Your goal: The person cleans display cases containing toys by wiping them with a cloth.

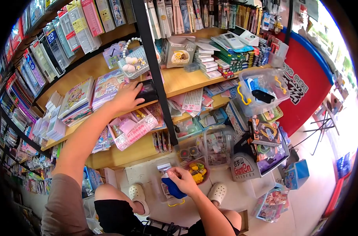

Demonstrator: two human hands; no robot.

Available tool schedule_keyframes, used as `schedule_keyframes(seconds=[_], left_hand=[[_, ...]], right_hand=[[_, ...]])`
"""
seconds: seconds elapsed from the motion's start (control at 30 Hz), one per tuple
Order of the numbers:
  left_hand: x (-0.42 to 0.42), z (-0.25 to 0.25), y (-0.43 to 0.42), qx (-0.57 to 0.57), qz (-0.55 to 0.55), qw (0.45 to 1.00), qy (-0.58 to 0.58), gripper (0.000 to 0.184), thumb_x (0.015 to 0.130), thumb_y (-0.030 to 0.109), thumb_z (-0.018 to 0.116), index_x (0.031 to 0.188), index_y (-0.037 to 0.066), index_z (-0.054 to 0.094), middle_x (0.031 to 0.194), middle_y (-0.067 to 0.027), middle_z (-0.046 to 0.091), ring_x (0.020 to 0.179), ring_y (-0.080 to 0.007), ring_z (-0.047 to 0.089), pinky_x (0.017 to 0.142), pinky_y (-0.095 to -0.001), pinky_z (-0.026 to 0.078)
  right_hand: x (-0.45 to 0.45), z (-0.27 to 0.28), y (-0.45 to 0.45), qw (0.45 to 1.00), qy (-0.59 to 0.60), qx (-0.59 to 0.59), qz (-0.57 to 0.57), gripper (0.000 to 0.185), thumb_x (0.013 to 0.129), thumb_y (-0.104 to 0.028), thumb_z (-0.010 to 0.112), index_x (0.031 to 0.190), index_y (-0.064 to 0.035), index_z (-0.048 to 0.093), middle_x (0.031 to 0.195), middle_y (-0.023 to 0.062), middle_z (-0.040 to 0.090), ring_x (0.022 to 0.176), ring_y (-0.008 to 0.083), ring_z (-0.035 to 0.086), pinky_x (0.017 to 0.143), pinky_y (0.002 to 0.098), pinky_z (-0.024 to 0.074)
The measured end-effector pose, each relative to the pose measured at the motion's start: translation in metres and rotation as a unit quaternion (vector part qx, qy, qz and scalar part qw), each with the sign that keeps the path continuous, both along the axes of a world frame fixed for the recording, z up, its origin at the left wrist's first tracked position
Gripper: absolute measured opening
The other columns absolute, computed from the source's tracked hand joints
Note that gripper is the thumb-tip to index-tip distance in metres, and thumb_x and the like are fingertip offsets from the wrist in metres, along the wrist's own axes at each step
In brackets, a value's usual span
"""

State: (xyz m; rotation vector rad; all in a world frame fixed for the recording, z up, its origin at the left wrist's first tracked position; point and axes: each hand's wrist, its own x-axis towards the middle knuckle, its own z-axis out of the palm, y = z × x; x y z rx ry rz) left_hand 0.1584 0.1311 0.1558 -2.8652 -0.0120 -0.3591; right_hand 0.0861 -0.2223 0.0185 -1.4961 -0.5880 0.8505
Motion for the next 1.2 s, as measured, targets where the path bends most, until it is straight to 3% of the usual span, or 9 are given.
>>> schedule_keyframes(seconds=[0.23,0.33,0.47,0.63,0.7,0.77,0.87,1.0,1.2], left_hand=[[-0.017,0.002,-0.032,0.088,-0.012,0.988,-0.129,0.065,0.080,0.038,0.062,0.129,-0.001,0.042,0.133,-0.0200,0.041,0.125,-0.0333,0.035,0.102,-0.0542,0.022],[-0.045,-0.003,-0.063,-0.035,-0.075,0.983,-0.164,0.059,0.078,0.031,0.064,0.124,-0.001,0.046,0.135,-0.0195,0.039,0.125,-0.0339,0.034,0.100,-0.0533,0.024],[-0.095,-0.065,-0.113,-0.287,-0.199,0.932,-0.095,0.041,0.078,0.016,0.062,0.115,0.001,0.053,0.119,-0.0163,0.055,0.109,-0.0338,0.050,0.094,-0.0444,0.037],[-0.127,-0.201,-0.211,-0.629,-0.108,0.760,0.117,0.036,0.082,0.020,0.063,0.114,0.004,0.058,0.109,-0.0130,0.060,0.103,-0.0254,0.056,0.087,-0.0361,0.045],[-0.136,-0.262,-0.249,-0.770,-0.058,0.582,0.255,0.038,0.087,0.023,0.059,0.119,0.002,0.055,0.115,-0.0133,0.059,0.106,-0.0219,0.056,0.091,-0.0341,0.044],[-0.148,-0.343,-0.275,-0.768,0.034,0.578,0.273,0.041,0.082,0.030,0.063,0.111,0.001,0.058,0.107,-0.0141,0.062,0.097,-0.0252,0.061,0.086,-0.0356,0.047],[-0.170,-0.390,-0.259,-0.457,0.054,0.826,0.326,0.039,0.076,0.031,0.066,0.100,0.000,0.061,0.095,-0.0135,0.064,0.084,-0.0289,0.062,0.079,-0.0386,0.049],[-0.187,-0.477,-0.218,-0.309,0.232,0.899,0.207,0.042,0.075,0.031,0.063,0.102,-0.001,0.057,0.102,-0.0187,0.058,0.102,-0.0308,0.054,0.086,-0.0462,0.044],[-0.144,-0.501,-0.181,-0.359,0.305,0.853,0.223,0.074,0.064,0.031,0.075,0.119,-0.004,0.038,0.125,-0.0213,0.037,0.115,-0.0382,0.038,0.094,-0.0490,0.039]], right_hand=[[0.006,-0.012,-0.001,0.999,-0.038,-0.004,-0.029,0.029,0.093,-0.029,0.054,0.103,-0.0032,0.062,0.089,0.0002,0.059,0.084,0.0083,0.052,0.078,0.0236,0.0423],[0.022,-0.025,-0.009,0.985,-0.042,0.016,-0.166,0.025,0.091,-0.025,0.057,0.094,-0.0007,0.061,0.075,0.0016,0.058,0.069,0.0064,0.051,0.063,0.0236,0.0444],[0.038,0.016,-0.031,0.927,0.159,0.041,-0.337,0.026,0.092,-0.030,0.055,0.094,-0.0050,0.063,0.081,0.0022,0.060,0.072,0.0116,0.056,0.070,0.0251,0.0475],[0.045,0.008,-0.041,0.864,0.249,0.126,-0.420,0.026,0.091,-0.026,0.058,0.094,0.0001,0.060,0.083,0.0041,0.061,0.070,0.0127,0.059,0.063,0.0257,0.0493],[0.044,0.003,-0.045,0.854,0.252,0.132,-0.436,0.026,0.090,-0.026,0.058,0.094,-0.0004,0.060,0.084,0.0046,0.062,0.071,0.0131,0.059,0.064,0.0260,0.0496],[0.043,0.000,-0.050,0.845,0.244,0.127,-0.458,0.025,0.090,-0.025,0.059,0.095,-0.0007,0.060,0.086,0.0051,0.062,0.071,0.0136,0.060,0.065,0.0265,0.0501],[0.042,0.000,-0.058,0.849,0.236,0.133,-0.453,0.024,0.090,-0.023,0.058,0.099,-0.0008,0.059,0.088,0.0048,0.062,0.076,0.0126,0.061,0.069,0.0255,0.0501],[0.038,0.006,-0.069,0.840,0.235,0.123,-0.473,0.021,0.092,-0.020,0.055,0.101,-0.0012,0.058,0.087,0.0036,0.061,0.074,0.0107,0.060,0.067,0.0243,0.0500],[0.038,-0.007,-0.089,0.855,0.258,0.086,-0.443,0.031,0.092,-0.020,0.053,0.119,-0.0033,0.052,0.105,0.0052,0.059,0.093,0.0161,0.059,0.080,0.0291,0.0493]])
